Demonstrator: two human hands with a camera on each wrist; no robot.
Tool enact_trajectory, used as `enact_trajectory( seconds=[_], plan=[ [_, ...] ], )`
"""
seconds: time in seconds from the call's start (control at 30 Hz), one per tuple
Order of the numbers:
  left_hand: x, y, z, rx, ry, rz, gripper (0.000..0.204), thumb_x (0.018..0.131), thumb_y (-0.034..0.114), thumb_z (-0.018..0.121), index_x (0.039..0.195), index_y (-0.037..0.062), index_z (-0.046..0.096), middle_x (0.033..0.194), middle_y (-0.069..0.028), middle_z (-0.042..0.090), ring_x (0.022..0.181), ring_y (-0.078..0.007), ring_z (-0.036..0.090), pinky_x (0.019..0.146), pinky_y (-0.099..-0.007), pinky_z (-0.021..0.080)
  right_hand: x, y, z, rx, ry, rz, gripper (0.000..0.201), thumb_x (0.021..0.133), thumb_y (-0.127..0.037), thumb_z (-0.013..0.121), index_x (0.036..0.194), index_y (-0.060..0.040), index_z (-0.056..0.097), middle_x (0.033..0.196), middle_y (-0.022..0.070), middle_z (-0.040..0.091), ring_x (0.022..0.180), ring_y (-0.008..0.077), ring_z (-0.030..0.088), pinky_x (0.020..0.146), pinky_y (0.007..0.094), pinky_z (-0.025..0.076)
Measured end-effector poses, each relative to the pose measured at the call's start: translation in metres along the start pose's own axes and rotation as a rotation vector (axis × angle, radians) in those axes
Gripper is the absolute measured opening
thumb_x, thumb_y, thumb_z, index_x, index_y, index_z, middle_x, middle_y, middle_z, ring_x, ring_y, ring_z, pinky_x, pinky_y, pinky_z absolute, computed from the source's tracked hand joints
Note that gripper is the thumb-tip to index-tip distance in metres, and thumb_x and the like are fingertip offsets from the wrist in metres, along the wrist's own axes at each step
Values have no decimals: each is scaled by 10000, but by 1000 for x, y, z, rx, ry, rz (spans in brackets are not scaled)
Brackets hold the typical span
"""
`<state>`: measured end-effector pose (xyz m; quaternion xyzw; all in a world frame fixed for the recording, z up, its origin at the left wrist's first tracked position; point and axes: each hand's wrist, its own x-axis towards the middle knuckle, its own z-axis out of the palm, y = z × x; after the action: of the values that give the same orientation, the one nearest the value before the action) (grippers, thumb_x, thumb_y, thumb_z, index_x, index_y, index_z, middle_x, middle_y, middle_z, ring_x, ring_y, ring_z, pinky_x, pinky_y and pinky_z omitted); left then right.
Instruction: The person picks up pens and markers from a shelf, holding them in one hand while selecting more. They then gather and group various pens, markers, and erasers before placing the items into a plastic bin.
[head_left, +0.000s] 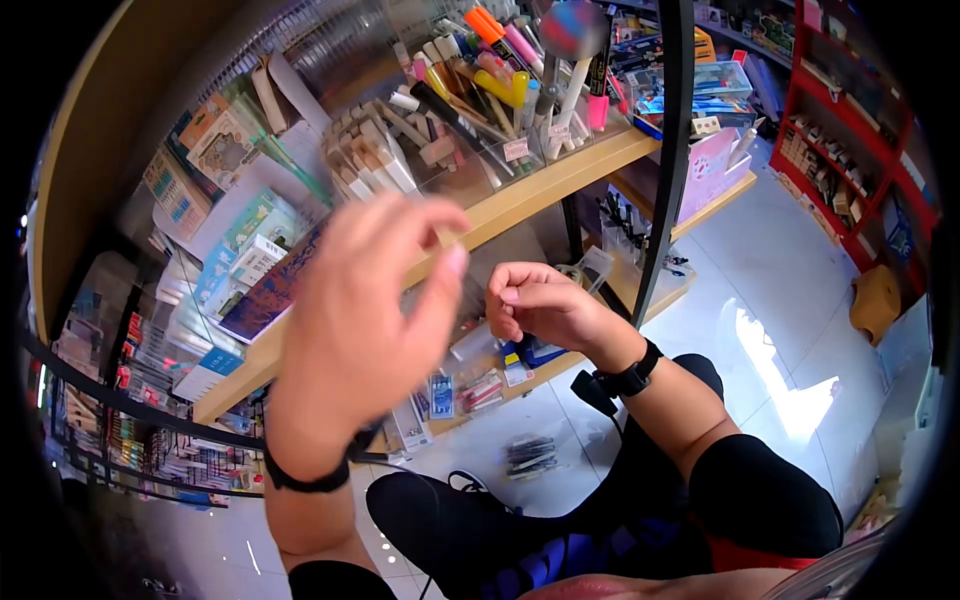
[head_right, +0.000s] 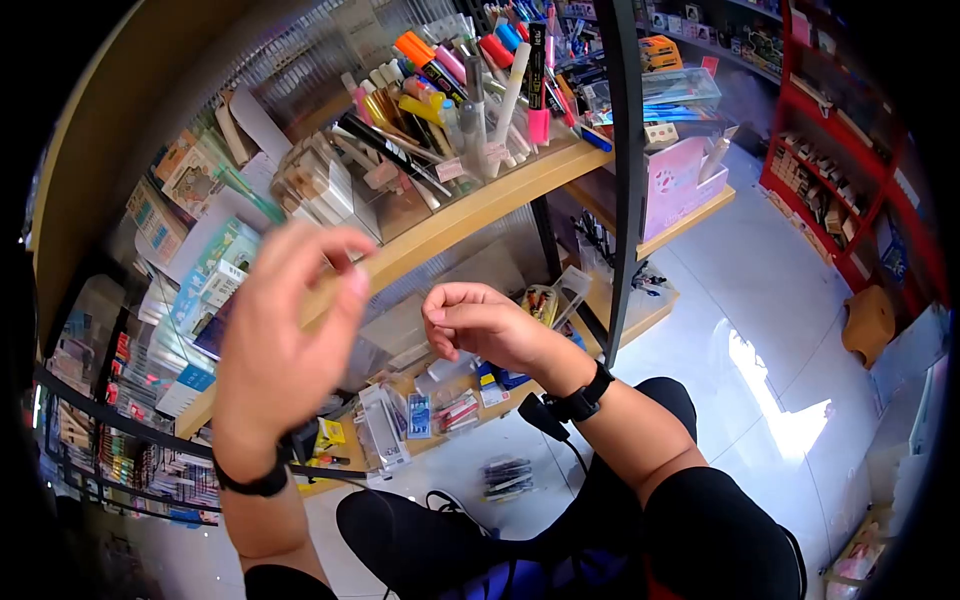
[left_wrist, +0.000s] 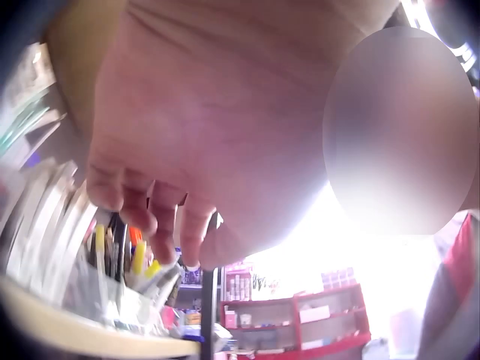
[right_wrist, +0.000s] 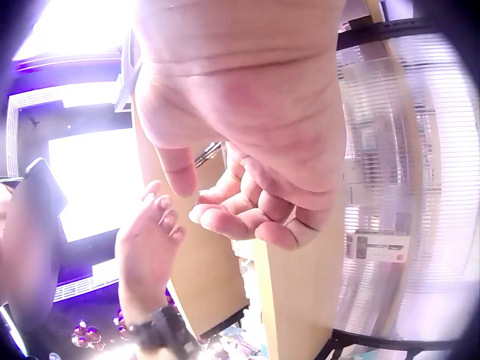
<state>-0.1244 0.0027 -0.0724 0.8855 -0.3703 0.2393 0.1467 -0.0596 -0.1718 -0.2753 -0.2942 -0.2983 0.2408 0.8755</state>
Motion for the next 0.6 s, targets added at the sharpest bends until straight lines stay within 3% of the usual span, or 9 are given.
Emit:
enact_trajectory(
  seconds=[0.2, 0.33, 0.37, 0.4, 0.47, 0.5, 0.53, 0.6],
  plan=[
    [92, -55, -19, 432, 164, 64, 324, 907, 121, 599, 1223, 81, 655, 1041, -123, 638, 1059, -290, 604, 959, -387, 466, -8, -20, 13, -90, -90, -123, 155, 1001, -186, 641, 976, -37, 612, 786, 27, 597, 701, 129, 552, 701, 286, 436],
    [131, -76, -26, 589, -164, -81, 444, 867, 215, 661, 1298, 106, 658, 1065, -80, 686, 1104, -275, 619, 964, -374, 484, -20, -40, 38, -209, -115, -160, 116, 961, -124, 686, 963, -31, 617, 794, 17, 600, 720, 102, 541, 708, 276, 433],
    [142, -77, -28, 596, -276, -158, 476, 849, 243, 698, 1307, 118, 665, 1050, -60, 702, 1083, -261, 641, 945, -366, 498, -23, -51, 54, -351, -66, -193, 115, 935, -94, 718, 937, -29, 623, 798, 3, 600, 743, 98, 544, 716, 277, 439],
    [151, -81, -29, 588, -266, -171, 476, 849, 243, 698, 1307, 118, 665, 1050, -60, 702, 1083, -261, 641, 945, -366, 498, -22, -57, 64, -446, -80, -285, 113, 921, -87, 728, 915, -29, 631, 795, 9, 602, 752, 121, 563, 710, 286, 443],
    [165, -90, -29, 522, -457, -201, 507, 814, 249, 762, 1301, 140, 679, 976, -29, 713, 977, -225, 691, 872, -372, 533, -17, -85, 90, -758, -154, -402, 98, 905, -79, 723, 896, -29, 640, 784, 35, 612, 734, 165, 577, 690, 306, 444],
    [168, -96, -27, 485, -460, -186, 522, 771, 246, 824, 1269, 150, 699, 935, -27, 711, 878, -207, 712, 790, -363, 554, -13, -99, 103, -903, -169, -437, 101, 894, -84, 728, 878, -32, 642, 779, 46, 615, 721, 188, 579, 687, 316, 446],
    [171, -104, -25, 471, -456, -197, 522, 771, 246, 824, 1269, 150, 699, 935, -27, 711, 878, -207, 712, 790, -363, 554, -9, -114, 116, -1049, -186, -471, 106, 882, -89, 733, 860, -35, 644, 775, 58, 618, 708, 212, 582, 684, 326, 448],
    [174, -117, -23, 469, -426, -27, 517, 751, 241, 850, 1239, 146, 709, 937, -24, 711, 874, -203, 711, 758, -346, 559, 1, -138, 140, -1345, -223, -521, 134, 844, -135, 756, 860, -51, 653, 763, 71, 611, 698, 266, 590, 653, 369, 435]
  ],
)
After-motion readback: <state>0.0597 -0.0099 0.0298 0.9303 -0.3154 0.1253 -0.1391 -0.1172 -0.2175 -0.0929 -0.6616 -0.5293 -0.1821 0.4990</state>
